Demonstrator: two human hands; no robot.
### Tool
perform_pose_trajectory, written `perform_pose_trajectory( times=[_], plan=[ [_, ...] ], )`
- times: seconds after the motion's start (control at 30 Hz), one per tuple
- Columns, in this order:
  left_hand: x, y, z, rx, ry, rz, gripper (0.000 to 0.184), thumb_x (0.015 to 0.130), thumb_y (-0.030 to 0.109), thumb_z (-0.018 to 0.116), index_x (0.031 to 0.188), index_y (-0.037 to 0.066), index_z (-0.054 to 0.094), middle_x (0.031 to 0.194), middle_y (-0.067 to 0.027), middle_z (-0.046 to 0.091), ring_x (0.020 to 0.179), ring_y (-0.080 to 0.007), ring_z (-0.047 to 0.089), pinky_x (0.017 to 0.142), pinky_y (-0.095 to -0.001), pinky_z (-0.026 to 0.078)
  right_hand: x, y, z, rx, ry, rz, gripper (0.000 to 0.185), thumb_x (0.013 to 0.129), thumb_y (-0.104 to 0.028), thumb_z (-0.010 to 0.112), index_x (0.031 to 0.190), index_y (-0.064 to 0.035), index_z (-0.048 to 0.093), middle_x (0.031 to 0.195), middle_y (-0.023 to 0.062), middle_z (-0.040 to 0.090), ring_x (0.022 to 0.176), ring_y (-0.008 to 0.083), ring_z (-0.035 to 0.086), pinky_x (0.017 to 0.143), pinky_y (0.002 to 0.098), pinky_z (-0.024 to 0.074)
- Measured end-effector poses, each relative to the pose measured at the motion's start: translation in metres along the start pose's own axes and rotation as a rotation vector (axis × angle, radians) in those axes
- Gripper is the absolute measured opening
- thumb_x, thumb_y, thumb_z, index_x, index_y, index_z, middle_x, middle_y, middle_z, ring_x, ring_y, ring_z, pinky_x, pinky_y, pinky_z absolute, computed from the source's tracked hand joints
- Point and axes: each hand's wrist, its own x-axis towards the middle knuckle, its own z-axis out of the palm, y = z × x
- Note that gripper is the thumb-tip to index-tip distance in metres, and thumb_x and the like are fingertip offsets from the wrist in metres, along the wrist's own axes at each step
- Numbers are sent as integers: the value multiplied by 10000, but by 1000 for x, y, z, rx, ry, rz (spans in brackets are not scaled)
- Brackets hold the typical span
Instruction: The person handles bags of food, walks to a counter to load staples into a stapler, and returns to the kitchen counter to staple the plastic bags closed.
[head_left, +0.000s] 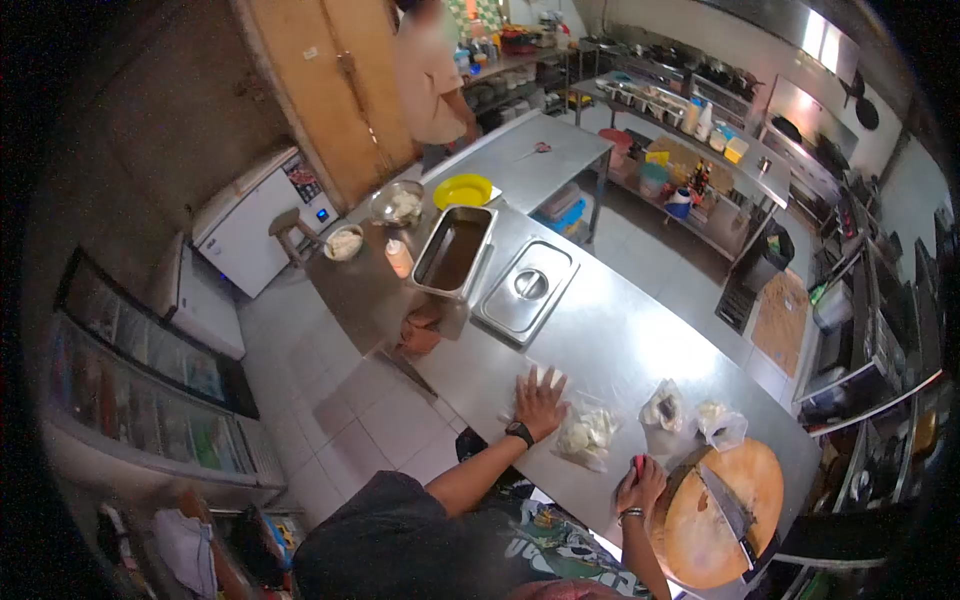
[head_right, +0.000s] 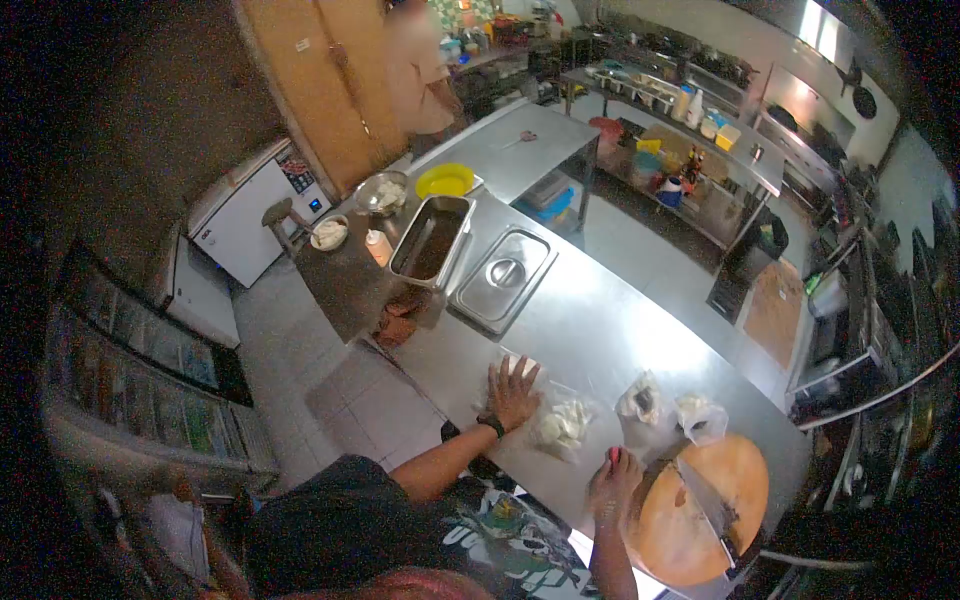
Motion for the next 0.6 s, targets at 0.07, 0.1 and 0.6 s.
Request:
perform_pose_trajectory(
  times=[0.07, 0.1, 0.6],
  plan=[
    [1, 0, 3, -1, 13, -7, 641, 876, 441, 564, 1450, 207, 399, 1508, -107, 271, 1413, -417, 152, 1114, -662, 126, -3, 3, 6, -19, 79, -60, 443, 862, -205, 572, 1278, -60, 523, 1242, 173, 535, 1194, 365, 462, 1043, 488, 318],
    [1, 0, 4, -6, 0, 5, 641, 876, 441, 564, 1450, 207, 399, 1508, -107, 271, 1413, -417, 152, 1114, -662, 126, -4, 4, 7, -24, 76, -42, 443, 862, -205, 572, 1278, -60, 523, 1242, 173, 535, 1194, 365, 462, 1043, 488, 318],
    [19, -11, 16, 23, -82, 71, 606, 912, 435, 539, 1443, 172, 411, 1520, -121, 292, 1425, -414, 161, 1131, -632, 98, -5, 3, 4, -29, 74, 30, 411, 872, -210, 581, 1261, -85, 533, 1217, 147, 554, 1168, 338, 485, 1026, 462, 337]
  ],
)
